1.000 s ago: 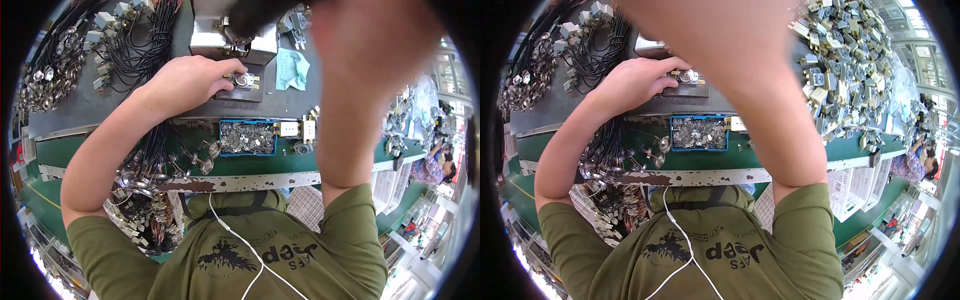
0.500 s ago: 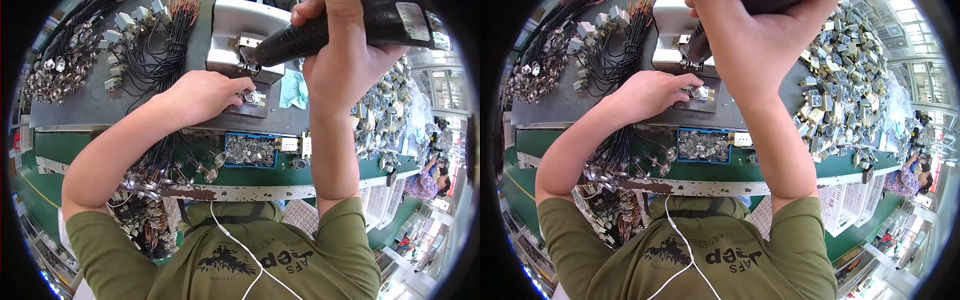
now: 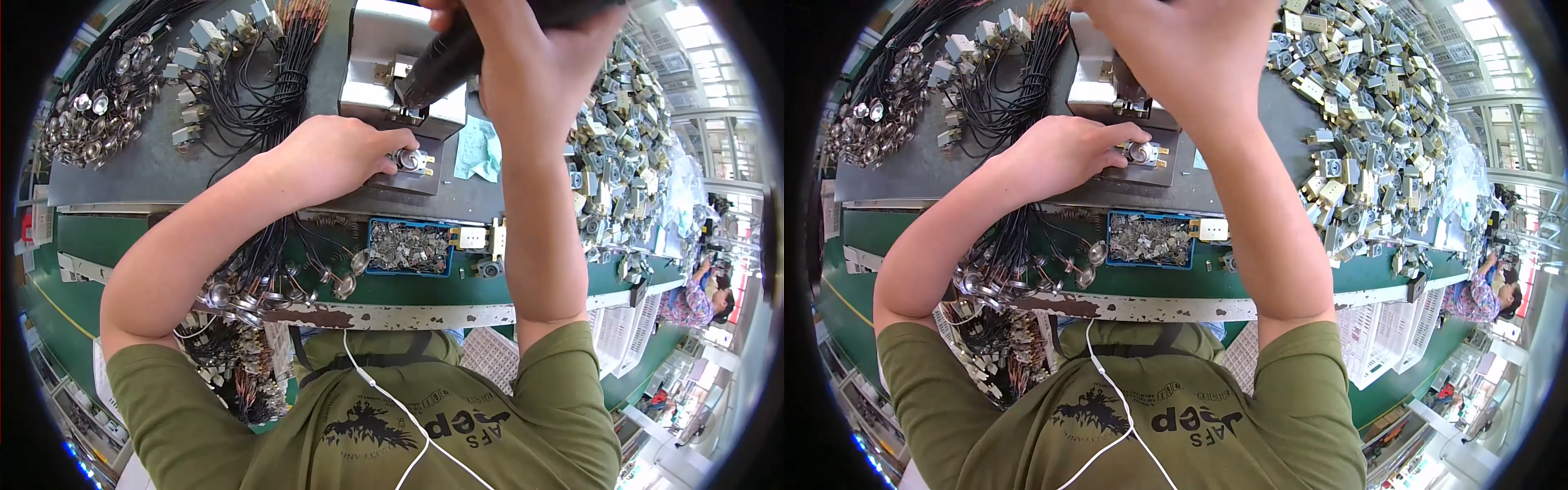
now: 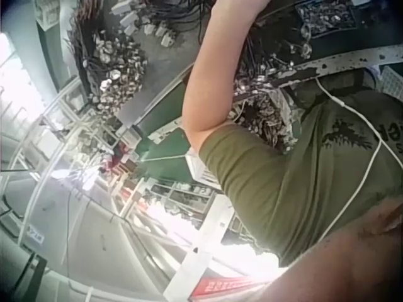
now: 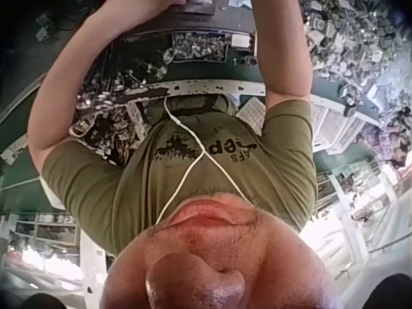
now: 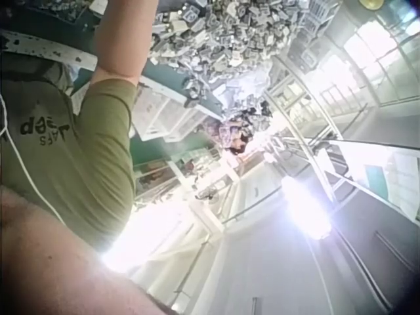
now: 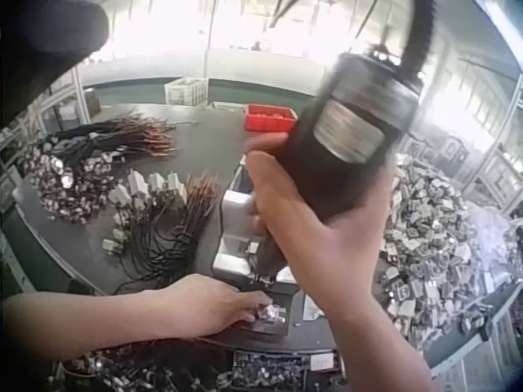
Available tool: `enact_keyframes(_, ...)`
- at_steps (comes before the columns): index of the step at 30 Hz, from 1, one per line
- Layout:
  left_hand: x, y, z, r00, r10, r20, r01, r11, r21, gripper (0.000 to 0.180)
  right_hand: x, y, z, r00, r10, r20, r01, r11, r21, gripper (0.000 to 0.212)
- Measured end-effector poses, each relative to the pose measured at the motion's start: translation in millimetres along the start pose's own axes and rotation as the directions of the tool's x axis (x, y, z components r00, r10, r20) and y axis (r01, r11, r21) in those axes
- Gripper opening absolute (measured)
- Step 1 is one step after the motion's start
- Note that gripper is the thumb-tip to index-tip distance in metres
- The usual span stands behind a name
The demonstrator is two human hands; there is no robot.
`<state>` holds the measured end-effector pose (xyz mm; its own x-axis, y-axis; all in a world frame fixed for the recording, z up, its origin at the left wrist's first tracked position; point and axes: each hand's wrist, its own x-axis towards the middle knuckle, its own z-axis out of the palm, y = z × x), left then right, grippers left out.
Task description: Assembling small electronic components using an electric screwdriver on a factory production line.
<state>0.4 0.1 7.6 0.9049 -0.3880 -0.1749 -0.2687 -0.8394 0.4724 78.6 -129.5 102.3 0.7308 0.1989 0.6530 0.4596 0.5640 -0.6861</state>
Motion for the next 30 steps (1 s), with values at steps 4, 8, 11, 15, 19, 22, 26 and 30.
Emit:
enact_keyframes(4,-1.1,-5.1,7.1,0.997,0.039,-0.072,-0.039,0.999,0.007,0.033,-7.2,-1.0,-2.5,0.997,0.057,-0.045,-0.069,0.937,-0.342,0.042)
enact_keyframes(8,-3.6,-9.2,12.6,0.985,0.067,-0.161,-0.066,0.998,0.011,0.032,-16.6,-23.3,-15.1,0.998,0.067,0.001,-0.062,0.931,-0.361,0.026)
enact_keyframes(11,-1.5,-7.2,9.5,0.989,0.061,-0.133,-0.058,0.998,0.024,0.033,-21.8,-34.3,-41.7,0.998,0.069,0.001,-0.064,0.93,-0.362,0.02)
enact_keyframes(15,-1.0,-4.3,6.0,0.994,0.049,-0.098,-0.043,0.997,0.061,0.033,-39.5,-34.6,-36.9,0.997,0.011,-0.072,-0.039,0.921,-0.388,0.02)
enact_keyframes(19,-1.7,-5.9,7.2,0.992,0.065,-0.112,-0.058,0.996,0.071,0.035,-46.5,-20.1,-49.7,1.0,-0.026,-0.005,0.022,0.931,-0.364,0.017)
enact_keyframes(22,-1.9,-6.3,8.0,0.992,0.057,-0.112,-0.05,0.996,0.072,0.034,-48.2,-19.6,-43.3,0.999,-0.011,-0.05,-0.008,0.937,-0.349,0.016)
enact_keyframes(26,-0.2,-4.7,6.3,0.996,0.052,-0.073,-0.047,0.997,0.069,0.036,-42.1,16.8,-47.4,0.99,-0.141,0.017,0.122,0.906,0.405,0.015)
enact_keyframes(30,1.1,-4.0,5.1,0.996,0.051,-0.072,-0.045,0.996,0.075,0.036,-43.8,21.4,-51.2,0.983,-0.179,0.045,0.15,0.92,0.363,0.014)
